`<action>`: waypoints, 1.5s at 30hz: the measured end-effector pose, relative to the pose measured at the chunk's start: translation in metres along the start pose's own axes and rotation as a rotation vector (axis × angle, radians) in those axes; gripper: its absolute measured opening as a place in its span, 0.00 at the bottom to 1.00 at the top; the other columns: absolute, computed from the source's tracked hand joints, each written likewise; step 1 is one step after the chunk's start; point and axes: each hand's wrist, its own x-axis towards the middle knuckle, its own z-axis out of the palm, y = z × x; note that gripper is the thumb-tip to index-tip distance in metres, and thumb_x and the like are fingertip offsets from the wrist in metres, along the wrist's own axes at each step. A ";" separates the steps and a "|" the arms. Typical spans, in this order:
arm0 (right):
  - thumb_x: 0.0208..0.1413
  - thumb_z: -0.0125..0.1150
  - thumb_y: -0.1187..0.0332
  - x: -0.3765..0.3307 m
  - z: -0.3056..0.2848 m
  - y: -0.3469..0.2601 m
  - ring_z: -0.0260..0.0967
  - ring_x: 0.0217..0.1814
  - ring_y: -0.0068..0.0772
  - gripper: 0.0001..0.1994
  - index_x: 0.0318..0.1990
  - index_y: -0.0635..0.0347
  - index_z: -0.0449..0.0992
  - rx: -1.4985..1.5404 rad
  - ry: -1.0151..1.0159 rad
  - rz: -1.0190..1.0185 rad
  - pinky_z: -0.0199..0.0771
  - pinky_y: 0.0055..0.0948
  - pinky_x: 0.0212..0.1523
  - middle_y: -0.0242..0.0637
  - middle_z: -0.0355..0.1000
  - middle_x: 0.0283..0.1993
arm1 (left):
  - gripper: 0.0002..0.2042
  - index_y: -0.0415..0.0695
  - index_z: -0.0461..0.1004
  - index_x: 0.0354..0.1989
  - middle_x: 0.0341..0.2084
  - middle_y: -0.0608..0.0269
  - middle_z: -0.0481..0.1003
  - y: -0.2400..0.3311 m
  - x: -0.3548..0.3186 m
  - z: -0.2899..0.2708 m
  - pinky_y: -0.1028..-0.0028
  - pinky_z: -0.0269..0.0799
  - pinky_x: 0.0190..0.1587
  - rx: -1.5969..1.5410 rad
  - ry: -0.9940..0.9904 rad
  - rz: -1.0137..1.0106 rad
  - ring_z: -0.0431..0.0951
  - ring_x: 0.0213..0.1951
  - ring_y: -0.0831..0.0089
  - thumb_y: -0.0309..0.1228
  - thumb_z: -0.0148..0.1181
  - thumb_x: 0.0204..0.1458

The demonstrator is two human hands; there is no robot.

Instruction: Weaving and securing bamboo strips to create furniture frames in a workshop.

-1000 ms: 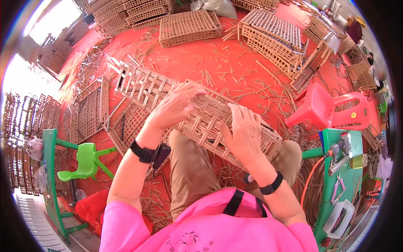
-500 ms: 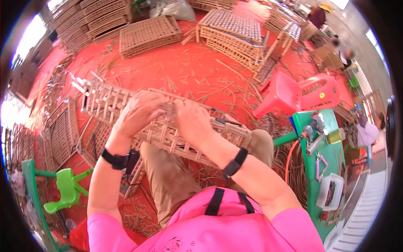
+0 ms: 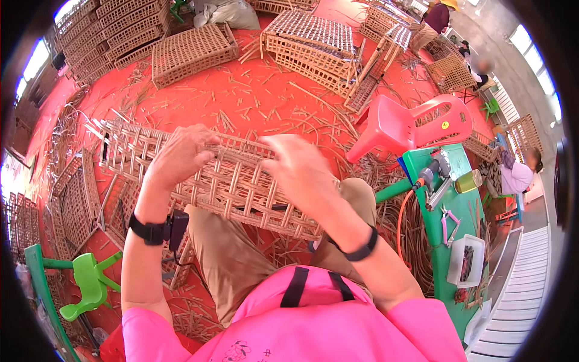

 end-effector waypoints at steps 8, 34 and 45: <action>0.58 0.59 0.78 -0.111 -0.074 0.057 0.73 0.52 0.49 0.18 0.56 0.60 0.73 -0.033 -0.056 0.224 0.75 0.40 0.52 0.47 0.74 0.50 | 0.19 0.43 0.76 0.53 0.48 0.57 0.77 0.118 0.018 0.097 0.61 0.64 0.61 -0.071 0.145 0.524 0.74 0.53 0.58 0.30 0.65 0.51; 0.50 0.55 0.85 -0.127 -0.033 0.071 0.71 0.51 0.52 0.22 0.56 0.68 0.73 0.052 0.263 0.070 0.74 0.41 0.51 0.50 0.72 0.51 | 0.14 0.41 0.80 0.48 0.41 0.56 0.80 0.127 0.037 0.138 0.61 0.73 0.49 -0.096 0.176 0.536 0.78 0.45 0.56 0.28 0.65 0.53; 0.58 0.62 0.70 -0.071 -0.080 0.036 0.74 0.54 0.47 0.18 0.55 0.62 0.75 0.040 0.106 0.185 0.75 0.40 0.51 0.45 0.74 0.52 | 0.13 0.44 0.80 0.46 0.45 0.59 0.77 0.100 -0.004 0.104 0.62 0.68 0.57 -0.115 0.406 0.433 0.74 0.51 0.57 0.33 0.66 0.53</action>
